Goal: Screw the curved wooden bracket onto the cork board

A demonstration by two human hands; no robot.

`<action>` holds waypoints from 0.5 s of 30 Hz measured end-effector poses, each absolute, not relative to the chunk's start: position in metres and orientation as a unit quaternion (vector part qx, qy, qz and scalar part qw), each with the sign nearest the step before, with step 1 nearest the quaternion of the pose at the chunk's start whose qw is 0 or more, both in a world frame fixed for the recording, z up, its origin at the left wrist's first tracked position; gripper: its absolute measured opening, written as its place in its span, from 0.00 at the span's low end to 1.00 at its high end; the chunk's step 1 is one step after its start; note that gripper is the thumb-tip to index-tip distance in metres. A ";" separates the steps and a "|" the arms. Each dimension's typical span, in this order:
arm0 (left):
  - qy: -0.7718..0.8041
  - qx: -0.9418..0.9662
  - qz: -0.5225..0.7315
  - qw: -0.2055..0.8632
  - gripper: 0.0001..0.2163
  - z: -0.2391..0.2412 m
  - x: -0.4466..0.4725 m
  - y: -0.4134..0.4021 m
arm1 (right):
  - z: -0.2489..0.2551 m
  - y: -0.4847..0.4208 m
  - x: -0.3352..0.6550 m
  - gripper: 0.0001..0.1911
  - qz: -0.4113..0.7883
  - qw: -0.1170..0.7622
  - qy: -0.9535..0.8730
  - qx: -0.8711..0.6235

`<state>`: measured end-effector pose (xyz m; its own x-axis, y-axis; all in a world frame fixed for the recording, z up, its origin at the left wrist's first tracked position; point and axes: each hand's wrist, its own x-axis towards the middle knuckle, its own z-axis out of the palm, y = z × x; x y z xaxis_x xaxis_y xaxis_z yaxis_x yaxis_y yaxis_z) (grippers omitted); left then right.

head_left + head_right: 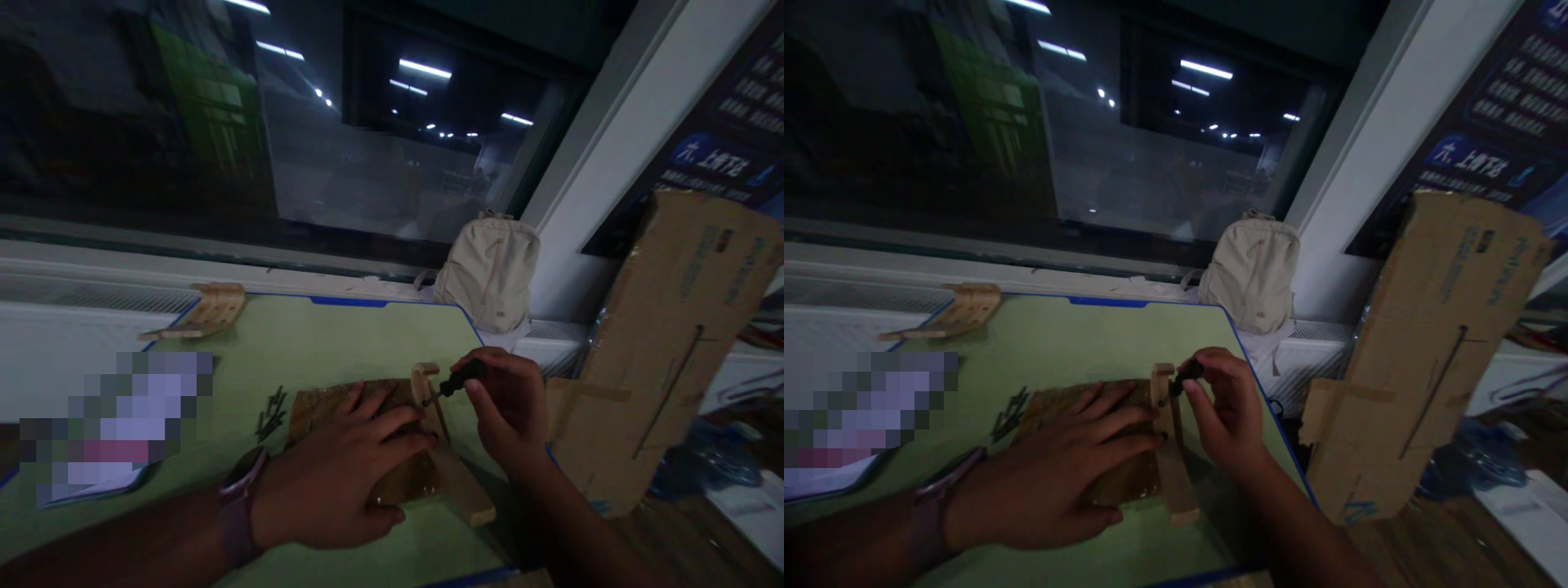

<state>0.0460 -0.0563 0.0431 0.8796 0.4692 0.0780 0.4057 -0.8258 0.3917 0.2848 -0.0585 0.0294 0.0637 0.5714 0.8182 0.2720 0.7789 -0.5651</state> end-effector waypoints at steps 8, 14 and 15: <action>0.228 0.950 0.097 0.189 0.35 0.041 0.045 -0.056 | 0.030 -0.059 0.296 0.18 0.042 0.605 -0.722 -0.333; 0.224 0.952 0.106 0.182 0.34 0.039 0.045 -0.056 | 0.034 -0.060 0.286 0.17 0.072 0.648 -0.686 -0.324; 0.224 0.952 0.105 0.183 0.35 0.039 0.045 -0.056 | 0.034 -0.060 0.286 0.17 0.057 0.657 -0.676 -0.327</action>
